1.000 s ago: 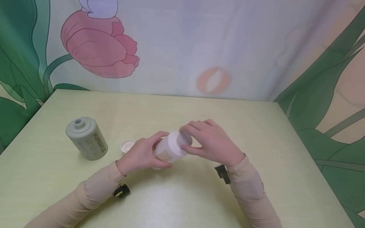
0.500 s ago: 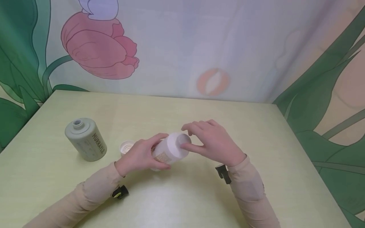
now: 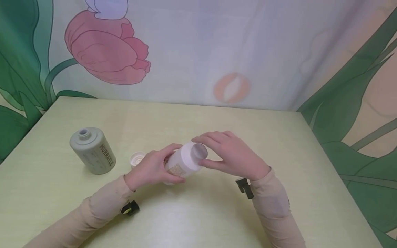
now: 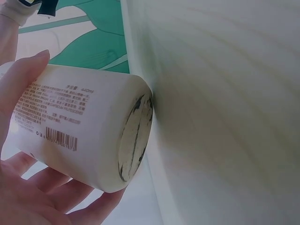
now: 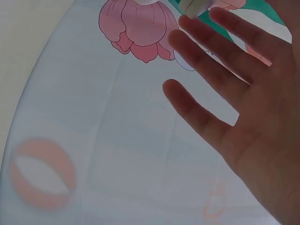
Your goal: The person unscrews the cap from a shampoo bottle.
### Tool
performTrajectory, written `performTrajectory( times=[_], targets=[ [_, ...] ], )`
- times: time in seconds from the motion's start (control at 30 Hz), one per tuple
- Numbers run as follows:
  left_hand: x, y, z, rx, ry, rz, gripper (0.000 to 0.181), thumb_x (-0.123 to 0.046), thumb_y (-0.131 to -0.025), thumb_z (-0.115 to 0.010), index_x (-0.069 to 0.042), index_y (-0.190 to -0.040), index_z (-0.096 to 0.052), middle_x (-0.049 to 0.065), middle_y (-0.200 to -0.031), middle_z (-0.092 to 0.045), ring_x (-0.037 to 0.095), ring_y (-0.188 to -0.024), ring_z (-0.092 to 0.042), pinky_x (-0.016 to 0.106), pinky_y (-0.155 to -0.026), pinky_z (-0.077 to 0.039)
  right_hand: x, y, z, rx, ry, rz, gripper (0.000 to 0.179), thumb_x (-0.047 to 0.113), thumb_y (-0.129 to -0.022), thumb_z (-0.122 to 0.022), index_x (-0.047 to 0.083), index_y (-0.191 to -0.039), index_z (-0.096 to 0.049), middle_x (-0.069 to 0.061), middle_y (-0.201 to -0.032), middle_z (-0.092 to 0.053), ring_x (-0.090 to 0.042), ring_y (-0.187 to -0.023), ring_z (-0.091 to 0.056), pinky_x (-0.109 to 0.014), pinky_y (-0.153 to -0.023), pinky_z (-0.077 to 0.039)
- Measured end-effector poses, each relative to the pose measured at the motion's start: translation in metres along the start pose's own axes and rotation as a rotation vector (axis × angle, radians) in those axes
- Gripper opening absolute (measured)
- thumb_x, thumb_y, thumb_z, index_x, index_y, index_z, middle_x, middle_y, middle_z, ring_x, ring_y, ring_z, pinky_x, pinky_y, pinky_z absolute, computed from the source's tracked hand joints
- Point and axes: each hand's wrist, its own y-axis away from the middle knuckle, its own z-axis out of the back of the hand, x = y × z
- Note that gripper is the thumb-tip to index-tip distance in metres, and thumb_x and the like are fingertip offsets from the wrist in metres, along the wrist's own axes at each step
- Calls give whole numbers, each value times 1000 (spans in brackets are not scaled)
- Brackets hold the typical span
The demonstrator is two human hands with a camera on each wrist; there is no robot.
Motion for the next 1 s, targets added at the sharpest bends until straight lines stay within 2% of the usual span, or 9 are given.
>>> performTrajectory(
  times=[0.13,0.3,0.43,0.53,0.7,0.87,1.0],
  targets=[
    [1,0,-1,-2,5,0,73,-41,-52,-82,-36,-115,-44,-10,-88,-62,5,-76,-57,24,-68,-45,-2,0,-2,-23,4,-47,45,41,-79,-63,19,-116,-54,12,-102,-60,-4,-94,-55,-30,-82,-40],
    [1,-1,-1,3,26,8,73,-40,-53,-82,-36,-115,-44,-10,-90,-62,6,-77,-57,25,-69,-46,-3,0,-4,-31,16,-46,40,42,-78,-63,21,-111,-55,14,-92,-59,0,-86,-54,-27,-80,-39],
    [1,-1,0,10,32,10,73,-40,-53,-82,-35,-115,-44,-10,-90,-62,6,-77,-57,25,-69,-46,-1,0,-4,-12,14,-15,37,35,-80,-63,22,-114,-54,13,-102,-58,-2,-92,-54,-28,-81,-40],
    [1,-1,1,14,36,7,73,-39,-53,-82,-35,-115,-44,-9,-90,-62,6,-77,-57,25,-69,-46,-1,0,-2,14,2,-8,45,33,-80,-63,25,-122,-49,13,-112,-56,-5,-100,-54,-30,-82,-41],
    [0,-1,1,16,39,-4,73,-39,-54,-82,-33,-115,-44,-8,-90,-62,7,-78,-57,26,-69,-46,-2,1,-2,18,-8,-74,56,43,-80,-61,25,-129,-42,13,-107,-57,-3,-98,-54,-29,-80,-41],
    [0,-1,1,13,41,6,72,-39,-54,-82,-35,-115,-44,-10,-91,-62,6,-78,-57,25,-69,-46,-3,0,-5,-18,-5,-99,48,46,-79,-61,24,-120,-49,12,-95,-58,-2,-87,-55,-28,-76,-42],
    [-1,-1,1,10,38,7,73,-40,-53,-82,-35,-115,-44,-9,-92,-62,7,-79,-57,25,-69,-46,-4,0,-6,-31,-11,-80,40,43,-78,-63,23,-112,-53,13,-92,-58,-2,-82,-54,-27,-73,-43]
  ],
)
